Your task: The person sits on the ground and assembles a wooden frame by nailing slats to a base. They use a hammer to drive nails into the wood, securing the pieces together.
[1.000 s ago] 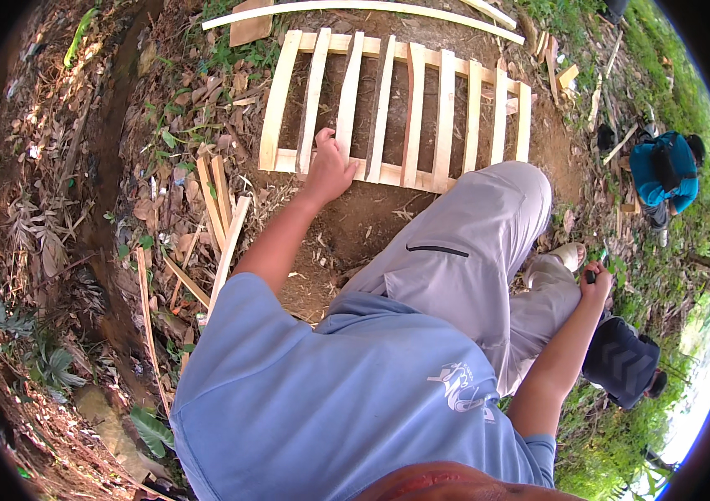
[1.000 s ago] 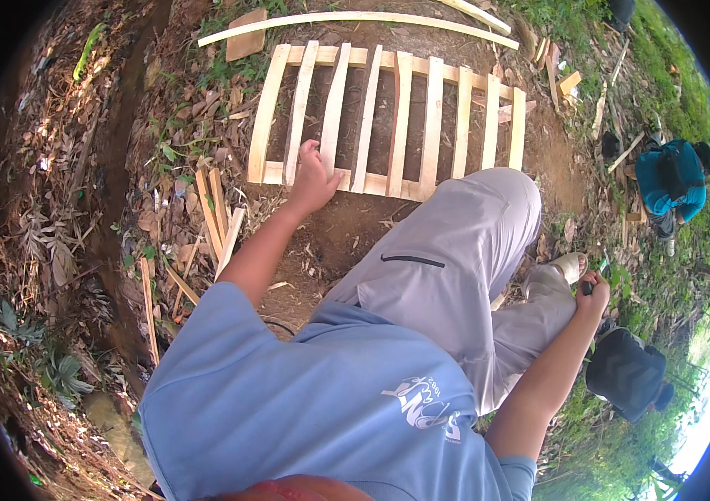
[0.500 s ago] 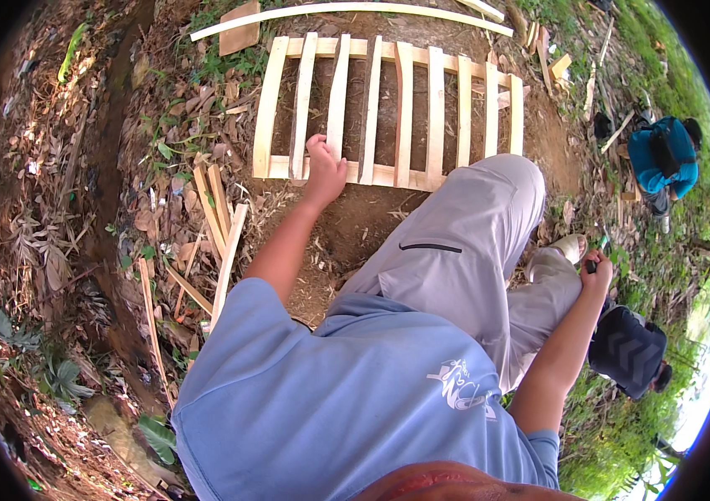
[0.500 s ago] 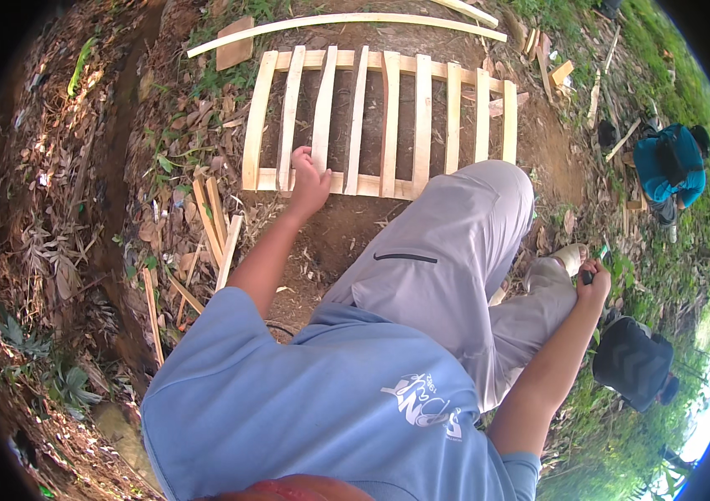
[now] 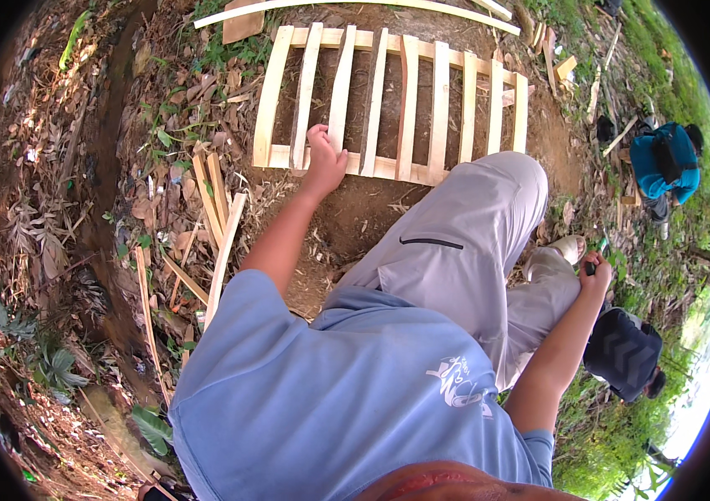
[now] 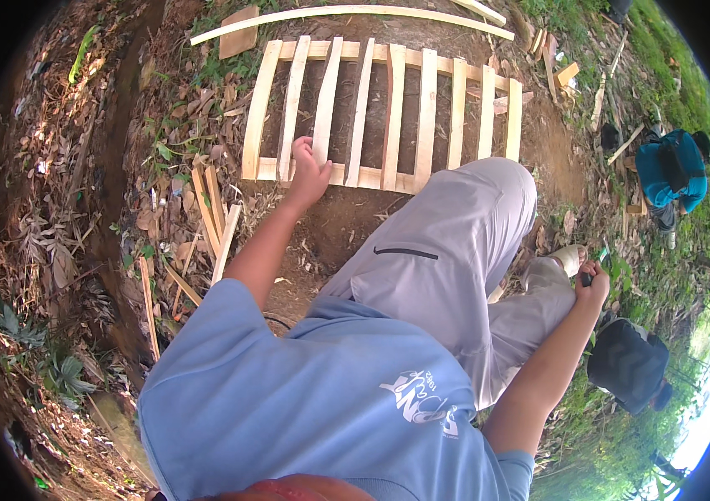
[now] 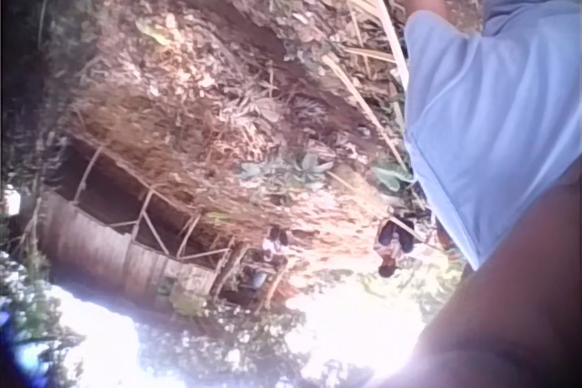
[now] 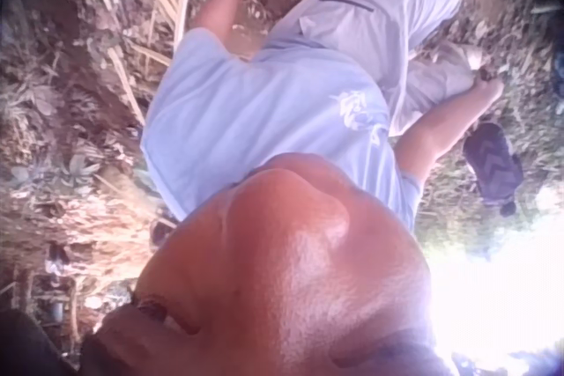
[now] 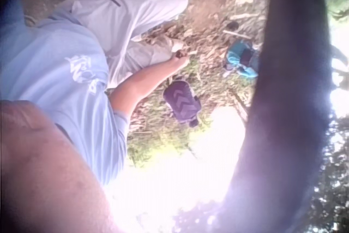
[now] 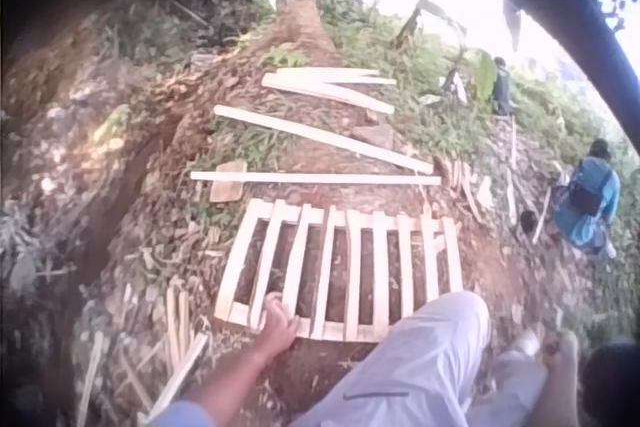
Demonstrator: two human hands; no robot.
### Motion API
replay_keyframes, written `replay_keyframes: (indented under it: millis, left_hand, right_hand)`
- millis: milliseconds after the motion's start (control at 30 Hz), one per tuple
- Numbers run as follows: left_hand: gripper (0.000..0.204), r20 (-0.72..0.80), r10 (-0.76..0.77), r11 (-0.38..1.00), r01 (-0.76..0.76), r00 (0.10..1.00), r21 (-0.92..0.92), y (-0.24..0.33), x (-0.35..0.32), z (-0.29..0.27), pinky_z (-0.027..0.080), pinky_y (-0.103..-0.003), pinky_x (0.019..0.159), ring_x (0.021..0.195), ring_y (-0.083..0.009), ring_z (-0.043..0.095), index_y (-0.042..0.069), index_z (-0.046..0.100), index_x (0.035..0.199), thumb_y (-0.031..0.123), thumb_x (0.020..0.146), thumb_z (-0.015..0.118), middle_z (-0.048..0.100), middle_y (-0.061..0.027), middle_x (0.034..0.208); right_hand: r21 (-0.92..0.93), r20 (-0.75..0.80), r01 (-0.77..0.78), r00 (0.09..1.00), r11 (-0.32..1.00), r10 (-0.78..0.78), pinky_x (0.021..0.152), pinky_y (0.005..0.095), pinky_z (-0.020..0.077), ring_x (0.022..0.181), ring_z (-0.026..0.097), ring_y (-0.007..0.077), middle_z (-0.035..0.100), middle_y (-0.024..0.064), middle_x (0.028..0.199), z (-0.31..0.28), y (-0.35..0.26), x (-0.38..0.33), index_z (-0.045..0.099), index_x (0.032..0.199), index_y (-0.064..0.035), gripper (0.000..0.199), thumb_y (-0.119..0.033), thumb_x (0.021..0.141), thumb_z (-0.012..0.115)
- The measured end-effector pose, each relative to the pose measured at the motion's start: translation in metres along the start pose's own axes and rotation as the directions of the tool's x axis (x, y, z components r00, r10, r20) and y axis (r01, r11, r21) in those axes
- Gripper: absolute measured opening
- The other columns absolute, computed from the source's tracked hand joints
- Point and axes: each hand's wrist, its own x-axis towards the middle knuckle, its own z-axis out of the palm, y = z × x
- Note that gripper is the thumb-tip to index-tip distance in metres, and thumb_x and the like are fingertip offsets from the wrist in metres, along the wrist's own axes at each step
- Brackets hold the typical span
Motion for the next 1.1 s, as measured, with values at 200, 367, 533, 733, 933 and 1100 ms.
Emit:
replay_keyframes:
  millis: [200, 367, 533, 733, 933, 1100]
  left_hand:
    - [0.067, -0.025, 0.016, 1.000, -0.016, 1.000, 0.019, -0.003, 0.000, -0.002, 0.039, -0.040, 0.106, 0.109, -0.0285, 0.043, -0.007, 0.029, 0.141, 0.000, 0.090, 0.072, 0.035, -0.0164, 0.122]
    - [0.059, -0.036, 0.066, 0.998, -0.065, 0.997, 0.023, -0.003, 0.000, -0.002, 0.038, -0.042, 0.107, 0.113, -0.0306, 0.043, -0.007, 0.032, 0.131, 0.001, 0.089, 0.073, 0.036, -0.0200, 0.131]
    - [0.056, -0.043, 0.065, 0.996, -0.062, 0.997, 0.060, -0.008, -0.001, -0.001, 0.039, -0.043, 0.106, 0.116, -0.0337, 0.045, -0.007, 0.034, 0.124, 0.005, 0.089, 0.076, 0.036, -0.0229, 0.135]
    - [0.045, -0.025, 0.105, 0.994, -0.103, 0.994, 0.045, 0.005, -0.001, -0.011, 0.035, -0.048, 0.120, 0.145, -0.0489, 0.037, -0.002, 0.040, 0.111, 0.013, 0.093, 0.078, 0.036, -0.0297, 0.143]
    - [0.030, -0.121, 0.145, 0.988, -0.137, 0.982, 0.074, 0.024, 0.015, -0.067, 0.038, -0.048, 0.117, 0.134, -0.0405, 0.047, -0.002, 0.044, 0.105, 0.015, 0.102, 0.068, 0.039, -0.0278, 0.144]
    - [0.030, -0.516, -0.254, 0.917, 0.033, 0.818, -0.398, -0.006, 0.039, -0.101, 0.054, -0.036, 0.089, 0.107, -0.0227, 0.065, 0.000, 0.036, 0.121, 0.000, 0.102, 0.059, 0.048, -0.0189, 0.132]
  right_hand:
    - [0.006, -0.015, -0.021, 1.000, 1.000, 0.021, 0.054, 0.0258, 0.0484, 0.057, 0.044, 0.0099, 0.050, 0.0038, 0.081, 0.003, 0.001, -0.004, 0.048, 0.099, -0.0010, 0.017, -0.009, 0.113, 0.047]
    - [-0.001, -0.010, -0.025, 1.000, 1.000, 0.025, 0.054, 0.0256, 0.0480, 0.058, 0.044, 0.0099, 0.051, 0.0033, 0.082, 0.000, -0.001, -0.003, 0.050, 0.103, -0.0007, 0.014, -0.009, 0.113, 0.047]
    - [-0.004, -0.012, -0.021, 1.000, 1.000, 0.021, 0.054, 0.0254, 0.0477, 0.058, 0.044, 0.0099, 0.051, 0.0027, 0.081, 0.004, 0.001, -0.005, 0.050, 0.104, -0.0017, 0.013, -0.010, 0.114, 0.046]
    - [0.004, -0.005, -0.034, 0.999, 0.999, 0.034, 0.055, 0.0247, 0.0476, 0.059, 0.045, 0.0099, 0.049, 0.0017, 0.079, -0.003, -0.005, -0.002, 0.050, 0.102, -0.0019, 0.016, -0.011, 0.114, 0.047]
    - [-0.025, -0.016, -0.049, 0.999, 0.999, 0.048, 0.054, 0.0245, 0.0477, 0.059, 0.045, 0.0095, 0.049, 0.0012, 0.079, -0.002, 0.000, -0.002, 0.049, 0.102, -0.0034, 0.017, -0.013, 0.115, 0.045]
    - [0.023, 0.016, -0.076, 0.997, 0.997, 0.075, 0.054, 0.0247, 0.0477, 0.058, 0.045, 0.0095, 0.049, 0.0010, 0.078, -0.010, -0.008, 0.009, 0.050, 0.102, -0.0036, 0.017, -0.013, 0.115, 0.045]
